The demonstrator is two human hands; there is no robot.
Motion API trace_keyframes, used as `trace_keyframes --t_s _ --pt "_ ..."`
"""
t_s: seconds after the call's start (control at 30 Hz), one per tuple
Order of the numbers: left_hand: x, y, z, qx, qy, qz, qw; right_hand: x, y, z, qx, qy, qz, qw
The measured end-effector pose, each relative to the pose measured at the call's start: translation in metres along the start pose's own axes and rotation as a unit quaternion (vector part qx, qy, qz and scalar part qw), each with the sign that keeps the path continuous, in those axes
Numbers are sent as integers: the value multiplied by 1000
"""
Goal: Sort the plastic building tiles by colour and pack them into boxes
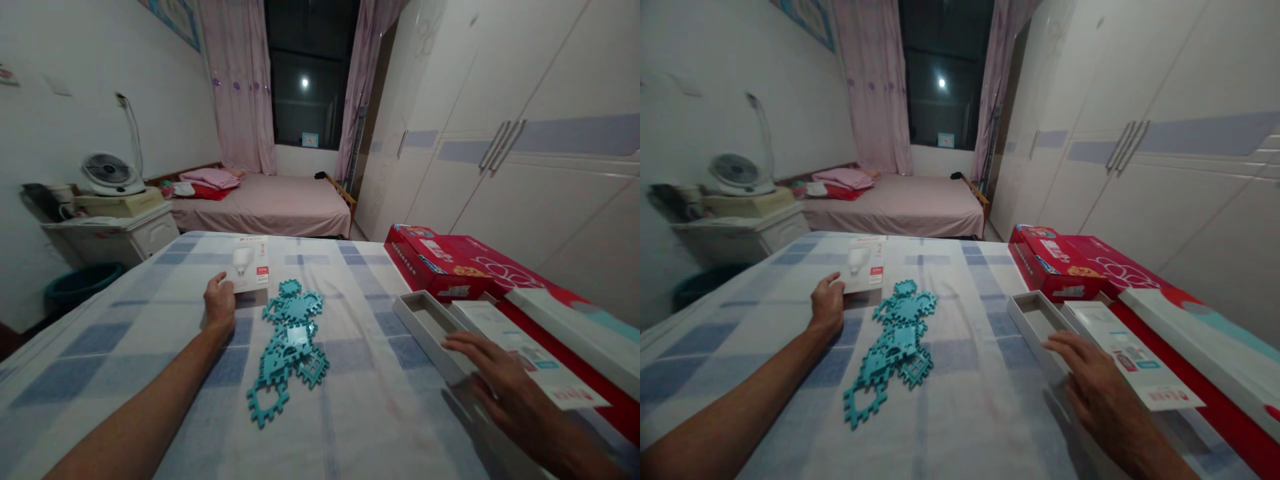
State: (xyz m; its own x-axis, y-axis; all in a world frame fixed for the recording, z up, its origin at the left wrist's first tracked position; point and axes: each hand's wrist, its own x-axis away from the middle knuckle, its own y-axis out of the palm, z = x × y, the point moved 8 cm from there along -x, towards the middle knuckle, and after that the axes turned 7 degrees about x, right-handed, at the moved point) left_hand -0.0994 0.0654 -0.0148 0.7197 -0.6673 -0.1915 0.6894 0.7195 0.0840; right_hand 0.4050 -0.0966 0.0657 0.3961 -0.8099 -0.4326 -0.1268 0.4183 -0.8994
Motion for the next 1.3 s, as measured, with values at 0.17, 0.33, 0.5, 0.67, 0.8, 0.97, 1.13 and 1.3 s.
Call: trace_keyframes --t_s 0.17,0.33,0.5,0.67,0.8,0.97,1.13,1.3 --pt "4 -4 0 -25 -6 2 1000 -75 29 -73 -176 28 -91 980" --pt "5 -1 1 -33 -4 -22 999 -158 96 -129 -228 61 -166 957" --pt "4 2 0 -32 -9 -36 999 -196 132 -155 -120 83 -181 972" --pt "9 6 10 -35 -8 -50 998 -193 132 -156 -134 92 -158 974" --pt "13 8 18 -40 -3 -58 997 -188 126 -154 -221 97 -110 964" --pt "17 10 24 -44 -2 -72 996 -187 110 -154 -293 71 -92 949" --pt "18 11 25 -46 0 -80 996 -160 50 -89 -318 134 -56 937" --pt "19 12 27 -55 -2 -87 995 -97 3 23 -198 283 -13 938"
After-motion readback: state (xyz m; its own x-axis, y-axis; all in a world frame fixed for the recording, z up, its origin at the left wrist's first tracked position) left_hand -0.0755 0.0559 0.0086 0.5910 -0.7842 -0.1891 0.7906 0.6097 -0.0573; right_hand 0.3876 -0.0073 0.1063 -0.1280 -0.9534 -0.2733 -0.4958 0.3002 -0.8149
